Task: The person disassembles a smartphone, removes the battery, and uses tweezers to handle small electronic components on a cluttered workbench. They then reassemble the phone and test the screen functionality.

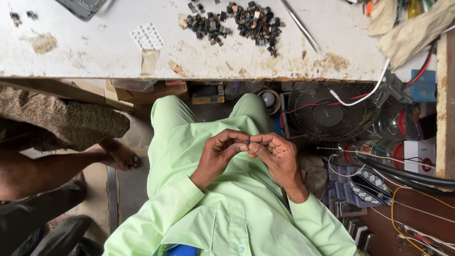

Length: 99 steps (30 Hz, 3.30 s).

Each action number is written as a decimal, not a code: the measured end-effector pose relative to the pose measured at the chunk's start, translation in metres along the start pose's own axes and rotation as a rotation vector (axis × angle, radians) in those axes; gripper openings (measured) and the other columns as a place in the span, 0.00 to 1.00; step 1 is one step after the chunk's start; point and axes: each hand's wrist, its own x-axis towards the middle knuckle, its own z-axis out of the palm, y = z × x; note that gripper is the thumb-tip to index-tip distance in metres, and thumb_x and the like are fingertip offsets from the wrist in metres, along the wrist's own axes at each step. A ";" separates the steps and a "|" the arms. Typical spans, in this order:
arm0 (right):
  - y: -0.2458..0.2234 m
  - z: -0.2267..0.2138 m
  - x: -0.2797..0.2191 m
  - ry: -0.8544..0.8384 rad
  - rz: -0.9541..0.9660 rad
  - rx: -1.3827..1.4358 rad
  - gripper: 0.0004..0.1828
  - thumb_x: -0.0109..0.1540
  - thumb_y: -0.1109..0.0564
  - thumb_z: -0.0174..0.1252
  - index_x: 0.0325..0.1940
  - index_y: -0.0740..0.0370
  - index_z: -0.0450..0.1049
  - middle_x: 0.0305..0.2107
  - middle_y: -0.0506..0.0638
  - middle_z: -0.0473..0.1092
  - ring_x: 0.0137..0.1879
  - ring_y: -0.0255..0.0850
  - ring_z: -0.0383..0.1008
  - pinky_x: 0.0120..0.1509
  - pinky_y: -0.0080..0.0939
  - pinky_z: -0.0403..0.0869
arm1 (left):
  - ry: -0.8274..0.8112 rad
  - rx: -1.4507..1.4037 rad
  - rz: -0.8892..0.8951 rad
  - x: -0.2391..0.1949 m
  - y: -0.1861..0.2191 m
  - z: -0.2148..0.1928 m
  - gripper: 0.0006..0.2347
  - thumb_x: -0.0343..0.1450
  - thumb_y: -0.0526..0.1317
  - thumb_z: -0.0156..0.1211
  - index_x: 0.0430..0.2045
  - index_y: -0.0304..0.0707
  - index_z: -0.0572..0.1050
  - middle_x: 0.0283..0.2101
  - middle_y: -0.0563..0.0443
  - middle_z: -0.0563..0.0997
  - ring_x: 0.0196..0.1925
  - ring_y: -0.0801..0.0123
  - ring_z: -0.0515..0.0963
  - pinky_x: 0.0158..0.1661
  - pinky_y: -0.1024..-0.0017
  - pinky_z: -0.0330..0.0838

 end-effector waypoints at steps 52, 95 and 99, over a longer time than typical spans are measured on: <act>0.024 -0.003 -0.004 -0.012 0.019 -0.092 0.14 0.66 0.64 0.60 0.56 0.70 0.74 0.46 0.54 0.78 0.47 0.34 0.79 0.54 0.35 0.79 | 0.014 -0.073 -0.005 0.002 -0.047 -0.015 0.06 0.75 0.29 0.60 0.43 0.28 0.76 0.46 0.46 0.82 0.49 0.70 0.81 0.56 0.68 0.77; -0.205 -0.064 0.106 0.299 -0.397 -0.865 0.10 0.68 0.59 0.62 0.50 0.67 0.77 0.34 0.48 0.77 0.37 0.30 0.73 0.42 0.32 0.73 | -0.037 0.687 0.610 -0.006 0.123 0.012 0.19 0.68 0.26 0.68 0.53 0.31 0.73 0.51 0.44 0.84 0.49 0.63 0.87 0.47 0.70 0.82; -0.215 -0.071 0.143 0.251 -0.248 -0.996 0.09 0.65 0.58 0.61 0.47 0.64 0.79 0.33 0.48 0.78 0.33 0.32 0.75 0.38 0.34 0.74 | 0.003 0.754 0.755 -0.007 0.163 0.007 0.19 0.66 0.25 0.68 0.51 0.30 0.73 0.50 0.45 0.83 0.51 0.61 0.86 0.49 0.70 0.82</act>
